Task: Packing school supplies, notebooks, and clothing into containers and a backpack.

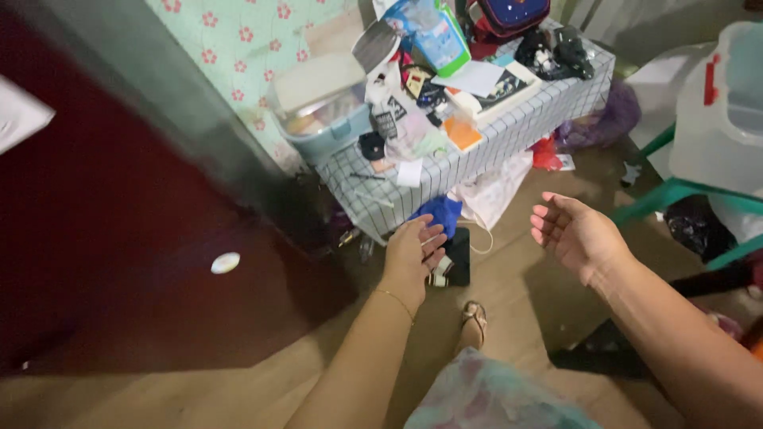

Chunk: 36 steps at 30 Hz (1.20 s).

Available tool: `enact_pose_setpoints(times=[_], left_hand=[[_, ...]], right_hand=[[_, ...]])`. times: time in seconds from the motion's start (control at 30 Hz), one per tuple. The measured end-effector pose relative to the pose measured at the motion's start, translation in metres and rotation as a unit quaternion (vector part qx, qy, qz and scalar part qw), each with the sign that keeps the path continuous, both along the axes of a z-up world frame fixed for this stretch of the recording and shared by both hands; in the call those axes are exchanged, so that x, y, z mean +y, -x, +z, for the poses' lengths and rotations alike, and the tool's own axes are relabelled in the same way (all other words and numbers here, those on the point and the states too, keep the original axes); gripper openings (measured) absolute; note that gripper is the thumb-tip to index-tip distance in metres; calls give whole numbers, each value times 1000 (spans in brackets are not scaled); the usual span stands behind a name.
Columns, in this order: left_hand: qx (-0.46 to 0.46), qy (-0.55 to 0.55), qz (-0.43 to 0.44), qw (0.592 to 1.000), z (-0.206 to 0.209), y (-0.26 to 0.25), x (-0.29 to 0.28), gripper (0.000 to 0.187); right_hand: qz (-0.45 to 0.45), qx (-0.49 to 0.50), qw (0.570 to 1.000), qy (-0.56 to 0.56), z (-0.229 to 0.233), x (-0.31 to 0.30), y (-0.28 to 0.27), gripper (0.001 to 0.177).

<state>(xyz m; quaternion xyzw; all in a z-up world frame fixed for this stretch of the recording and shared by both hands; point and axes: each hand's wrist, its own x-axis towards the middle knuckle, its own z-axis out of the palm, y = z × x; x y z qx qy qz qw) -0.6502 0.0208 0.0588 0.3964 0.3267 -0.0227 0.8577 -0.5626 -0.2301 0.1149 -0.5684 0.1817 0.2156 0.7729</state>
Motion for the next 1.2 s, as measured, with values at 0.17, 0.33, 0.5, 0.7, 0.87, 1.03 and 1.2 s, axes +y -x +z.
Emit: enact_pose_setpoints(times=[0.17,0.33,0.5,0.7,0.87,1.03,1.2], left_hand=[[-17,12,0,1000,-21,-96,11,30],[6,-4,-1,1000,1,-159,17,30],[10,19,11,1000,-2,-210,23,29],[2,20,-10,1000,-37,-279,50,30],[-5,15,-25,1000,-14,-333,70,29],[17,23,-49,998,-23,-380,75,26],[39,8,-70,997,-35,-430,64,27]], right_hand=[[24,-15,999,21,-15,0,-94,23],[88,-6,993,83,-10,10,-158,25],[139,-21,983,117,-22,13,-231,22],[130,-24,980,151,-14,29,-287,23],[121,-22,979,161,-41,31,-347,22],[93,-11,982,166,-29,45,-375,22],[106,-20,978,181,-63,25,-428,26]])
